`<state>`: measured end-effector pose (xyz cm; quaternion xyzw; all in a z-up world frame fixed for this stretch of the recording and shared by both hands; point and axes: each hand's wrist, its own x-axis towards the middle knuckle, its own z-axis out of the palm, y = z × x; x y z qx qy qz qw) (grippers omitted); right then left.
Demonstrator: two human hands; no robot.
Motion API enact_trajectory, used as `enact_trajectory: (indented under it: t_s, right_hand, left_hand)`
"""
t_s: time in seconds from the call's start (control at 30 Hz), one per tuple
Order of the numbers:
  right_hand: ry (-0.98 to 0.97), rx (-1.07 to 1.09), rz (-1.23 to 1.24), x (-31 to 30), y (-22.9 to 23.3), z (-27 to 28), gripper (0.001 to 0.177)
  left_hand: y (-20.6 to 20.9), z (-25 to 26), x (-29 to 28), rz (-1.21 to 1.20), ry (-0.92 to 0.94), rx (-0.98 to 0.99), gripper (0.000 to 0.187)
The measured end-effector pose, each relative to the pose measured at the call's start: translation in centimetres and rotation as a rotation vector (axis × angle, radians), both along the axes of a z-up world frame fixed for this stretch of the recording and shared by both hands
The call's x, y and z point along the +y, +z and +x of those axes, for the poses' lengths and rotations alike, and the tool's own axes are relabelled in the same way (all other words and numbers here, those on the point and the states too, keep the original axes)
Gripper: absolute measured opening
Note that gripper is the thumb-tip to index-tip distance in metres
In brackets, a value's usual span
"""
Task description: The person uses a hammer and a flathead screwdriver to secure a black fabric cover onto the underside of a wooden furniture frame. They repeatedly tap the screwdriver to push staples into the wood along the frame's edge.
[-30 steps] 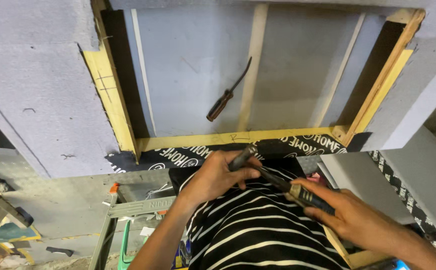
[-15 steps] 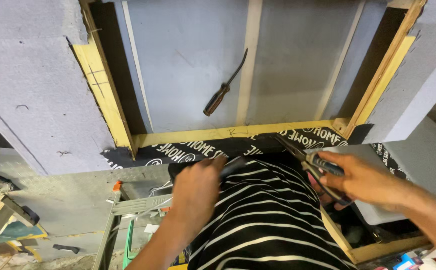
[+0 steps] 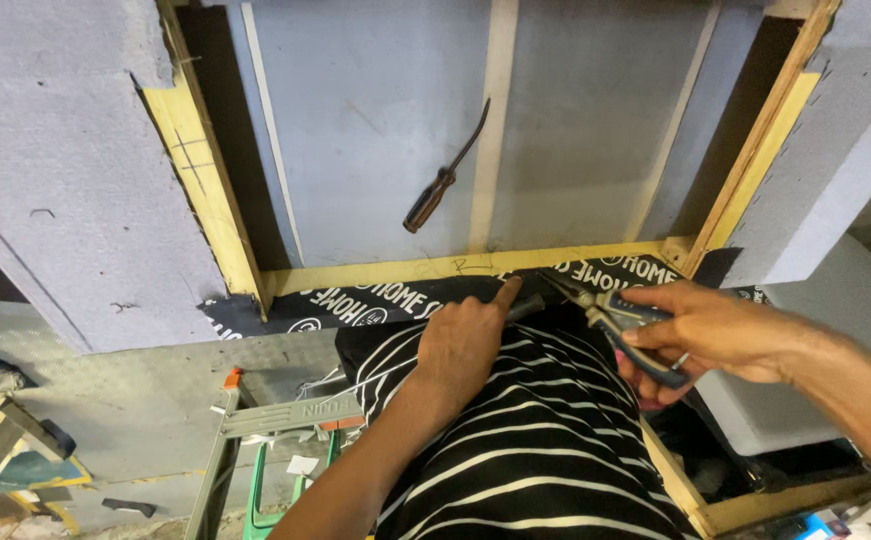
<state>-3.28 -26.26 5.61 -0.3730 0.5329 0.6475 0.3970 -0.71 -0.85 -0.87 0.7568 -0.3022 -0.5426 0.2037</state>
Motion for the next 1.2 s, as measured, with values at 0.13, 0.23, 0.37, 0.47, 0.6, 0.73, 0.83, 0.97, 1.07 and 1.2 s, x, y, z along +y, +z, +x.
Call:
enact_trajectory:
  t_s: [0.13,0.23,0.37,0.47,0.6,0.73,0.83,0.97,1.07,1.2]
  right_hand:
    - [0.299,-0.198,-0.065,1.3,0.4,-1.3,0.052]
    - [0.834,-0.481,-0.119,3.1,1.5,-4.2,0.058]
    - [0.799,-0.599,-0.213,4.3,2.0,-8.7,0.06]
    - [0.632,-0.947,-0.308,5.8,1.8,-12.1,0.05]
    - [0.575,-1.425,-0.384,5.6,1.9,-13.6,0.045]
    - [0.452,-0.994,-0.397,5.0,1.5,-11.5,0.051]
    - [0.431,-0.668,-0.382,3.9,1.1,-9.7,0.058]
    - [0.354,-0.929,-0.48,2.9,1.6,-7.9,0.053]
    - [0.21,-1.111,-0.57,2.0,2.3,-7.8,0.057]
    - [-0.009,-1.079,-0.649,1.3,2.9,-8.6,0.054]
  left_hand:
    - [0.0,0.2,0.1,-0.02,0.014,-0.015,0.083]
    - [-0.2,0.3,0.1,-0.011,0.03,-0.014,0.08]
    - [-0.6,0.5,0.0,-0.053,0.166,0.058,0.062]
    - [-0.2,0.6,0.6,-0.045,0.21,0.07,0.058]
    - [0.5,1.3,-0.1,-0.036,0.241,0.1,0.054]
    - [0.8,2.8,-0.4,0.008,0.259,0.053,0.038]
    - [-0.2,3.4,-1.4,-0.048,0.266,-0.004,0.025]
    - [-2.9,4.7,-3.5,-0.104,0.155,0.048,0.028]
    - [-3.6,5.0,-4.6,-0.065,0.063,0.128,0.026]
    - [-1.2,2.2,-3.8,-0.095,-0.031,0.025,0.021]
